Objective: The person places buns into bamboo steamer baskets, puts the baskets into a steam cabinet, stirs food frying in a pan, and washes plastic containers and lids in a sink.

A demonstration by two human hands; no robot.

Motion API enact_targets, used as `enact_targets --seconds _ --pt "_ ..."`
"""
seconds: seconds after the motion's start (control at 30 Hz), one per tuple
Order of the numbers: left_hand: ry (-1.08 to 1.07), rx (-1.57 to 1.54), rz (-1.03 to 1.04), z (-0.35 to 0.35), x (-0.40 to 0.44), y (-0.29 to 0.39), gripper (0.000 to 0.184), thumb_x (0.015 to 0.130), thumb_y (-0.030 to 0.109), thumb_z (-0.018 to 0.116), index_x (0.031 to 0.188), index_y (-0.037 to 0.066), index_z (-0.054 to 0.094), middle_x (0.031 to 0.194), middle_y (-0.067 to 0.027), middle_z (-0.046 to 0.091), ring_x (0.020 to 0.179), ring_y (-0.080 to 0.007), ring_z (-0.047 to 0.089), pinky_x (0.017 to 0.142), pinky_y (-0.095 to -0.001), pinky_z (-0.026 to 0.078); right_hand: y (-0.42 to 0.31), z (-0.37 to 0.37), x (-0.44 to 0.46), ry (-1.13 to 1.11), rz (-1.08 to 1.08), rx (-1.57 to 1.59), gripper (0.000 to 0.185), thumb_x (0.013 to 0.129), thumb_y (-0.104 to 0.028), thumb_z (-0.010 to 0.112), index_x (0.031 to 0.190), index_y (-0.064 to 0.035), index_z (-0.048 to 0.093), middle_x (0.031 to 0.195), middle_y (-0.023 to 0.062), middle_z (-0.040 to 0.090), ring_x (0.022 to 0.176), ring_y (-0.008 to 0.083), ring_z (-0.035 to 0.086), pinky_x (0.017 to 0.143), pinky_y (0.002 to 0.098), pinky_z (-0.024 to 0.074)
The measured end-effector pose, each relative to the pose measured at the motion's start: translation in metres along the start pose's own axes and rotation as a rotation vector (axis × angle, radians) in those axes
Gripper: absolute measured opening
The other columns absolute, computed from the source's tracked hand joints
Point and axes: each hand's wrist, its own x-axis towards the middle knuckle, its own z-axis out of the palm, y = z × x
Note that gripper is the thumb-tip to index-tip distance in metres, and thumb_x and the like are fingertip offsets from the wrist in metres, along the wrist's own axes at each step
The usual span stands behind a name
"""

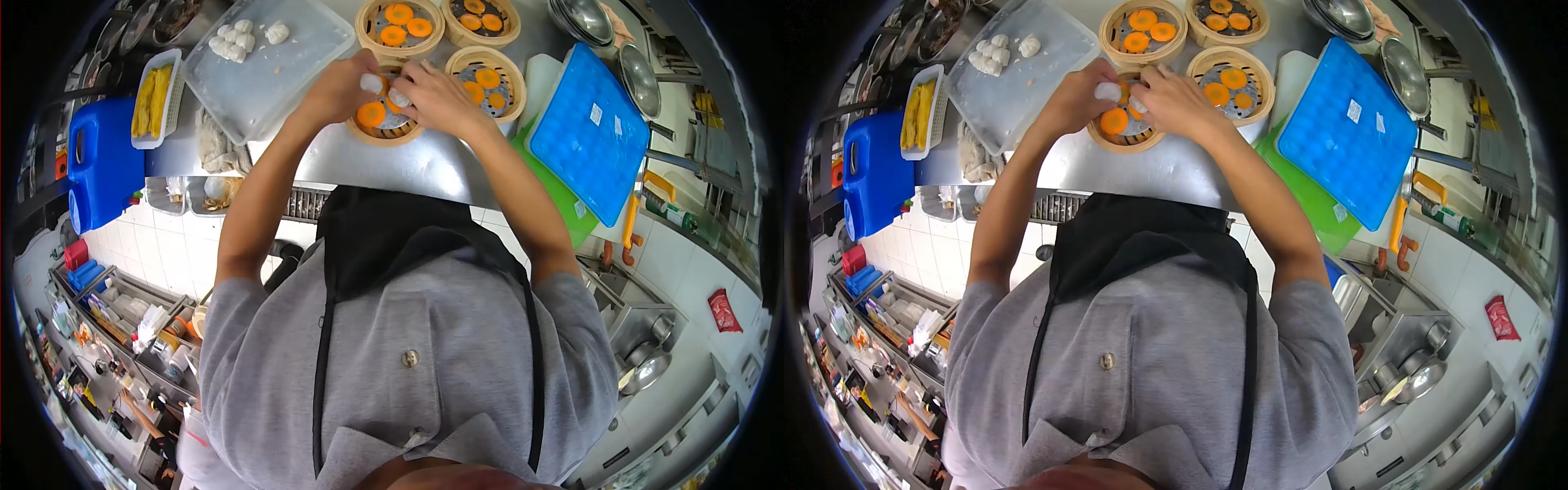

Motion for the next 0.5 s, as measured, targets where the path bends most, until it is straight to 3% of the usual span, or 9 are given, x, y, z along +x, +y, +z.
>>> enact_targets --seconds 0.07,0.13,0.27,0.33,0.5 --pt "-0.041 0.077 0.008 0.003 0.006 -0.002 0.039 0.072 0.006 0.075 0.109 0.003 0.065 0.105 -0.0198 0.066 0.101 -0.0364 0.061 0.09 -0.0399 0.048 0.0 0.0 -0.006 0.047 0.001 0.072 0.036 0.07 -0.012 0.075 0.105 -0.0084 0.063 0.103 0.0079 0.056 0.103 0.029 0.055 0.076 0.0421 0.0509" --pt "-0.014 0.183 0.282 0.005 0.015 -0.007 0.033 0.071 0.003 0.073 0.103 0.002 0.068 0.1 -0.0185 0.068 0.101 -0.0364 0.061 0.089 -0.0418 0.048 -0.002 -0.004 -0.006 0.043 0.018 0.1 0.037 0.07 -0.011 0.074 0.104 -0.0081 0.061 0.105 0.0089 0.057 0.102 0.0323 0.056 0.079 0.045 0.0512" --pt "-0.038 0.221 0.38 -0.003 0.023 -0.017 0.034 0.07 0.0 0.071 0.104 0.003 0.069 0.103 -0.0146 0.066 0.102 -0.0326 0.06 0.09 -0.0392 0.047 -0.007 -0.004 -0.004 0.055 0.109 0.121 0.04 0.068 -0.009 0.075 0.103 -0.0077 0.055 0.107 0.009 0.056 0.105 0.0363 0.055 0.086 0.0479 0.0499" --pt "-0.174 0.135 0.343 -0.006 0.025 -0.021 0.034 0.07 -0.001 0.07 0.103 0.004 0.07 0.107 -0.0121 0.062 0.103 -0.0339 0.057 0.09 -0.0401 0.047 -0.01 -0.006 -0.004 0.057 0.111 0.134 0.041 0.069 -0.009 0.075 0.103 -0.0079 0.053 0.107 0.0094 0.057 0.105 0.0363 0.055 0.087 0.047 0.049" --pt "-0.054 0.311 0.567 -0.012 0.023 -0.03 0.032 0.074 0.002 0.07 0.105 0.005 0.071 0.108 -0.0098 0.058 0.103 -0.033 0.051 0.093 -0.0418 0.045 -0.018 -0.017 0.003 0.042 0.116 0.141 0.038 0.07 -0.011 0.074 0.103 -0.0079 0.055 0.109 0.0095 0.059 0.103 0.0354 0.057 0.089 0.0431 0.0471"
